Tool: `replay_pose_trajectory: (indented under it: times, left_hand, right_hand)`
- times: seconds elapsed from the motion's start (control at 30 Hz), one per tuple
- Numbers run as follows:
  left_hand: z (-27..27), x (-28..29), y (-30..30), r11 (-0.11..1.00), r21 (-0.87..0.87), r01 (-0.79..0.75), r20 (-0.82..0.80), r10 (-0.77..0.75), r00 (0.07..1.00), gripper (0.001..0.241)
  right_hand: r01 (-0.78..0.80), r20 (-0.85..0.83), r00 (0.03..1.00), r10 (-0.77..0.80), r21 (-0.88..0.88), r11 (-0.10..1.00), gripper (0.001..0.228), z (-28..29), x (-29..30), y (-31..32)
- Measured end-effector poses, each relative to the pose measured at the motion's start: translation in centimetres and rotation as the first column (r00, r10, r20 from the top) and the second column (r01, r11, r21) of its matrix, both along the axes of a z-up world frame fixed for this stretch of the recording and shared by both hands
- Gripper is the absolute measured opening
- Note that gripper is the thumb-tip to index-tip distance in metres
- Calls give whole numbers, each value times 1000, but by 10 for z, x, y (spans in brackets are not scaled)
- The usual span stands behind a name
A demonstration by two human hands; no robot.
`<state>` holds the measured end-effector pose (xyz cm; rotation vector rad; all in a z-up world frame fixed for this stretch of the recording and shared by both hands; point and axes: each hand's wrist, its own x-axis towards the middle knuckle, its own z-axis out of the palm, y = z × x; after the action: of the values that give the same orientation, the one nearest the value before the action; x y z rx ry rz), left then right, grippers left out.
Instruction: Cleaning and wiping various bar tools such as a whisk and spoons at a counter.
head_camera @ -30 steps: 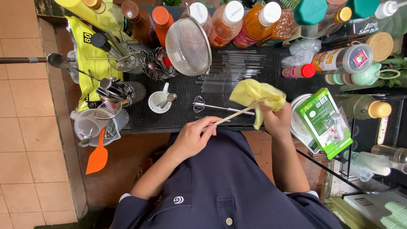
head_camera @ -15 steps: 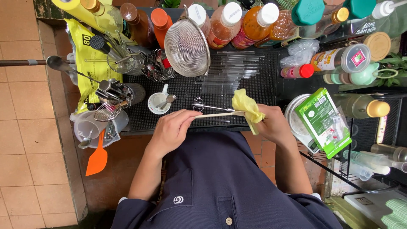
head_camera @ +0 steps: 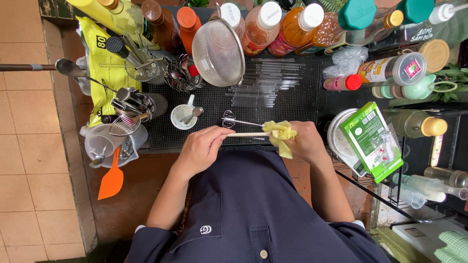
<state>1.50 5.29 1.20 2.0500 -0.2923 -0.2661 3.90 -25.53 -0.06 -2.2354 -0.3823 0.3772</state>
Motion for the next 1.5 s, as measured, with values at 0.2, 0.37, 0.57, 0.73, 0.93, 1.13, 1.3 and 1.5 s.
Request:
replay_pose_trajectory:
  times: [0.2, 0.37, 0.57, 0.73, 0.93, 1.13, 1.3, 1.5]
  left_hand:
    - [-4, 1, 0, 998, -43, -53, -1, 53, 999, 20]
    - [0, 1, 1, 995, -56, -82, -60, 78, 995, 21]
    - [-7, -3, 7, 995, -55, -82, -25, 81, 996, 19]
    - [-6, -4, 18, 992, -85, -89, -2, 89, 996, 21]
    - [-10, -5, 26, 979, -185, -84, -6, 84, 996, 21]
    - [-19, -9, 18, 962, -260, -81, -121, 51, 991, 26]
    - [-38, -19, 3, 901, -432, -49, -86, 13, 996, 23]
    - [-22, -20, 7, 936, -311, -164, -140, 126, 982, 18]
  right_hand:
    - [118, -241, 969, -51, 270, 956, 28, 31, 2, 18]
    - [-72, -42, 995, 87, 277, 958, 31, 17, 3, 8]
    - [49, -46, 998, -45, 101, 994, 24, 16, 9, 22]
    - [178, 9, 984, -179, 10, 984, 14, 2, -5, 35]
    - [286, -22, 953, -302, 399, 871, 24, -68, -38, 39]
    - [604, -415, 765, -492, 727, 327, 30, -132, -71, 48]
    - [496, -419, 868, -266, 726, 476, 35, -148, -91, 83]
    - [381, -356, 915, -190, 606, 699, 26, -99, -65, 100]
